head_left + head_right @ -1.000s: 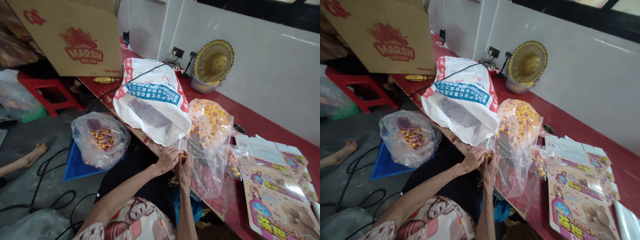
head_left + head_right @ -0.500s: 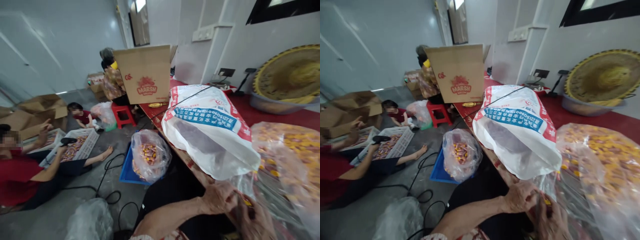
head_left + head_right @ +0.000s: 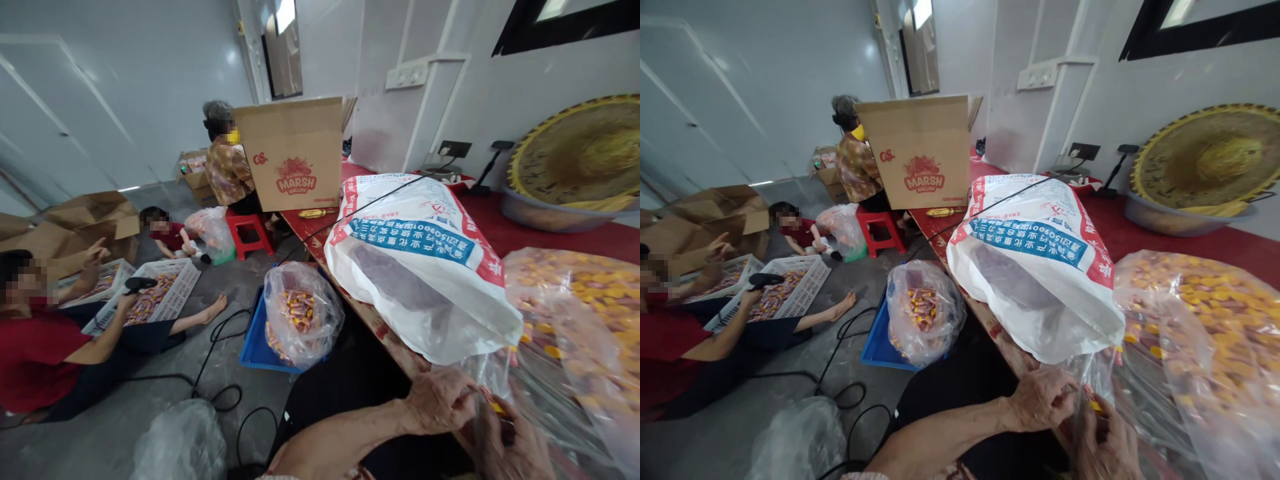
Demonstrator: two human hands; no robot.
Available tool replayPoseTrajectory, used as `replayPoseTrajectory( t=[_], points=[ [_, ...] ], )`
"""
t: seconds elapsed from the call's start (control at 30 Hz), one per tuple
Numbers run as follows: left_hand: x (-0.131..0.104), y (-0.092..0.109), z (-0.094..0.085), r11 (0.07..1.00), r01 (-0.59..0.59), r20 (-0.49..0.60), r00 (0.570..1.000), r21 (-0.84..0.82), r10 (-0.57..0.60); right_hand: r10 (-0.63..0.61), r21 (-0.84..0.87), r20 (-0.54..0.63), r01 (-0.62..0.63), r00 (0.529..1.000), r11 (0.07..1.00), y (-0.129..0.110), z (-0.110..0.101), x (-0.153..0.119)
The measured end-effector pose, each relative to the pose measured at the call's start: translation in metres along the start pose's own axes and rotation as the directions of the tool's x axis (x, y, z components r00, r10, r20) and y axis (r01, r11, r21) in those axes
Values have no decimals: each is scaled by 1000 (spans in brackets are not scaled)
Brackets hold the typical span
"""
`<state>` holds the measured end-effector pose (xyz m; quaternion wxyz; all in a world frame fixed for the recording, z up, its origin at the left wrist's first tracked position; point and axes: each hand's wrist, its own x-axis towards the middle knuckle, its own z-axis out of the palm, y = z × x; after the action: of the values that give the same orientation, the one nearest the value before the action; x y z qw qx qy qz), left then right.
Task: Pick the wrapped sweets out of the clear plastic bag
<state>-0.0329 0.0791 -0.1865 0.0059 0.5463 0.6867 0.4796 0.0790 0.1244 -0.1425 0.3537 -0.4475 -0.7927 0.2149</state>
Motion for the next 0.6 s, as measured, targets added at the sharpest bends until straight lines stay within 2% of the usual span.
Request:
replayPoseTrajectory(
  t=[0.13,0.33,0.47,0.6],
  points=[
    [-1,1,-1,1000,-13,2,1000,28,12,42,25,23,-42,999,999,-3,-1,-2],
    [-2,-1,-3,999,-37,16,999,39,36,223,52,37,-225,974,973,-4,-1,-2],
    [-4,-1,-4,999,-36,-23,999,26,37,237,40,43,-239,970,970,-2,1,-2],
    [-5,-1,-4,997,-75,-86,993,19,76,183,49,1,-183,983,982,0,4,-1]
  ],
)
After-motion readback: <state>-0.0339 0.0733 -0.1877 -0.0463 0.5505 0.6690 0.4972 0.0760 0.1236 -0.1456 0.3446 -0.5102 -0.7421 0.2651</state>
